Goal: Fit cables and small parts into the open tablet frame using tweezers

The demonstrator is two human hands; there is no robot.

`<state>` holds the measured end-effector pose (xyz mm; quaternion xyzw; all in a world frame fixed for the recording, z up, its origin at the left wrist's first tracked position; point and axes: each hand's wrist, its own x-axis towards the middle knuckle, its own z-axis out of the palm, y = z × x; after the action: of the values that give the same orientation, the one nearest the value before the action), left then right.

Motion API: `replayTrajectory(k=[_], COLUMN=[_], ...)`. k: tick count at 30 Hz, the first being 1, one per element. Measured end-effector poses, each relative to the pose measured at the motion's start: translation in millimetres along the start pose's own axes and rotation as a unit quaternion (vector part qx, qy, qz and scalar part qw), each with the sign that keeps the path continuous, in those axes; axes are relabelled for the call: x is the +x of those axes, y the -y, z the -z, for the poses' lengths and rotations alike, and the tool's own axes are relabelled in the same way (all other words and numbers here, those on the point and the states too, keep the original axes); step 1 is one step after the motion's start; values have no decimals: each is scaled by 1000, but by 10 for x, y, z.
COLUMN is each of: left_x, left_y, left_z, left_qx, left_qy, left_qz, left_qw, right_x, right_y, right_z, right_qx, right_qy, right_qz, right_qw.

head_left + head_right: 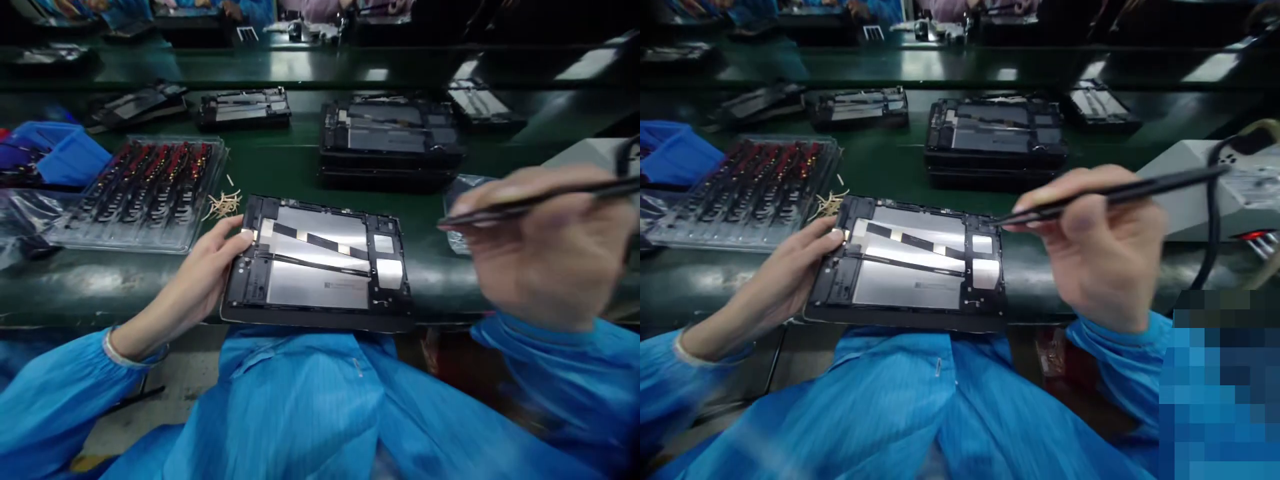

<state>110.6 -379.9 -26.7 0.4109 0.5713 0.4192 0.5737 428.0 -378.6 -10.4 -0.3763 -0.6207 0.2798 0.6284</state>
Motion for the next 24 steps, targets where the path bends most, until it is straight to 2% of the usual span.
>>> replayTrajectory(k=[3,6,8,10,12,14,16,18,24], left_x=[106,274,368,430,465,491,518,547,597], left_y=[113,127,112,79,30,-22,-58,-70,-21], left_z=[154,367,487,552,562,537,497,460,422], left_qx=[67,239,362,469,551,599,610,604,593], left_qy=[30,111,154,167,145,109,81,74,99], left_qz=[42,15,-41,-94,-142,-186,-215,-228,-242], left_qw=[996,964,919,862,809,772,759,760,762], right_x=[197,350,414,451,467,470,470,468,461], right_y=[-160,-377,-509,-599,-640,-647,-643,-646,-667], right_z=[-384,-643,-732,-766,-765,-750,-732,-718,-700], right_qx=[37,-13,-47,-69,-85,-92,-100,-119,-164], right_qy=[56,128,169,188,195,200,210,227,256], right_qz=[-24,-55,-65,-76,-99,-127,-144,-139,-114], right_qw=[997,990,982,977,972,967,962,957,946])
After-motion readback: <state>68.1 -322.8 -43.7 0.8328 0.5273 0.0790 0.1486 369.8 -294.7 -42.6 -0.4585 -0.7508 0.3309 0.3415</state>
